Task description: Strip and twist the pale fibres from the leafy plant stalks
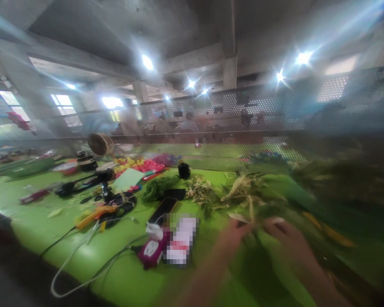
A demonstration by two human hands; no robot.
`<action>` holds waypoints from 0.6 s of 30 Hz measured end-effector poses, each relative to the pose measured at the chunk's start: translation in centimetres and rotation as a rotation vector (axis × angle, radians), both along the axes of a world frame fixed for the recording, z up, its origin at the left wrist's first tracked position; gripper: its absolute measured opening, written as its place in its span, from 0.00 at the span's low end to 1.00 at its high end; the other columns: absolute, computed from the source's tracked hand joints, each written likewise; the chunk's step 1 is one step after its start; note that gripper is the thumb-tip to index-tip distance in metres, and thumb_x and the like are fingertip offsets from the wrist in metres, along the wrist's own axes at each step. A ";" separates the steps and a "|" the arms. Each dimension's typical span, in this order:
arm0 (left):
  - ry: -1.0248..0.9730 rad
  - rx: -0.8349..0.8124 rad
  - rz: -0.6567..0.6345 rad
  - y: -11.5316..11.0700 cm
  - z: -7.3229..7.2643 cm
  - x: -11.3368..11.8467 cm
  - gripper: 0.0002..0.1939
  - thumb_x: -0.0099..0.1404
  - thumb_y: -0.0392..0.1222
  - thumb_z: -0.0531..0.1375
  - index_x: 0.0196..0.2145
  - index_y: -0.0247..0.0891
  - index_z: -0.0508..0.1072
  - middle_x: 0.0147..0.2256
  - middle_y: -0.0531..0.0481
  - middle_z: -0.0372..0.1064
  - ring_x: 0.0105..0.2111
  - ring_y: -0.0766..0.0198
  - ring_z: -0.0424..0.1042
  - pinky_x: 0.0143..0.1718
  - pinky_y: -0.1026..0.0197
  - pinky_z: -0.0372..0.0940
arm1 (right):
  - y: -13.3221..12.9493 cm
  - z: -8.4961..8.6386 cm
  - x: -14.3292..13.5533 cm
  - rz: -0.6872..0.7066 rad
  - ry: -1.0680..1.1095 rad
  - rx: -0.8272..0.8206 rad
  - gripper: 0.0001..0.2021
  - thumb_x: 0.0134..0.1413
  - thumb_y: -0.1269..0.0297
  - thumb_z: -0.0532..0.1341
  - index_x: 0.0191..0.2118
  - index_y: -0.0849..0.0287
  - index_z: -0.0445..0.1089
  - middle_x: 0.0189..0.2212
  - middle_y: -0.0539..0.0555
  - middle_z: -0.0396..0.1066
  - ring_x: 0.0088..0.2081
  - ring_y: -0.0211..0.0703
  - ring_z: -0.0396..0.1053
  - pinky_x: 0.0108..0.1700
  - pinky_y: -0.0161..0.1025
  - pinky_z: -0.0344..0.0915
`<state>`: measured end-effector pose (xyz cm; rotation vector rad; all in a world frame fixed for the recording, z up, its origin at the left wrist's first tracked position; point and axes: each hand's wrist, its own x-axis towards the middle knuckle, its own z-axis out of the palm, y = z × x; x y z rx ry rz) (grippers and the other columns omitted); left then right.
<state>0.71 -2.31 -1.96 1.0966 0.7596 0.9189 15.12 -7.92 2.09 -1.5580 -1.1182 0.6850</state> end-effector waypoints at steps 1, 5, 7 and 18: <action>0.013 0.003 -0.001 0.1 -0.1 -0.1 0.21 0.49 0.53 0.68 0.34 0.34 0.72 0.26 0.53 0.66 0.25 0.69 0.63 0.32 0.64 0.59 | 0.1 -0.1 0.1 0.005 -0.033 0.005 0.12 0.40 0.53 0.61 0.22 0.57 0.72 0.23 0.54 0.76 0.29 0.48 0.72 0.29 0.37 0.64; -0.039 -0.043 -0.035 0.2 0.0 -0.2 0.21 0.50 0.52 0.67 0.34 0.33 0.71 0.28 0.50 0.68 0.26 0.67 0.65 0.32 0.62 0.61 | 0.4 -1.4 1.0 -0.048 -0.213 0.083 0.16 0.47 0.52 0.61 0.37 0.58 0.73 0.31 0.55 0.76 0.31 0.48 0.72 0.31 0.39 0.65; -0.101 -0.092 -0.016 0.3 0.2 -0.2 0.22 0.48 0.51 0.68 0.35 0.34 0.70 0.30 0.48 0.70 0.27 0.64 0.68 0.33 0.60 0.63 | 0.5 -2.4 1.4 -0.138 -0.364 0.247 0.21 0.49 0.52 0.61 0.47 0.58 0.69 0.39 0.57 0.74 0.36 0.49 0.71 0.36 0.42 0.66; -0.245 -0.194 0.119 1.0 -0.7 0.3 0.21 0.45 0.46 0.69 0.34 0.35 0.69 0.31 0.48 0.72 0.29 0.65 0.69 0.32 0.63 0.64 | 0.5 -4.5 -0.2 0.254 -1.160 0.502 0.16 0.55 0.70 0.57 0.46 0.45 0.73 0.45 0.50 0.75 0.45 0.50 0.71 0.44 0.46 0.64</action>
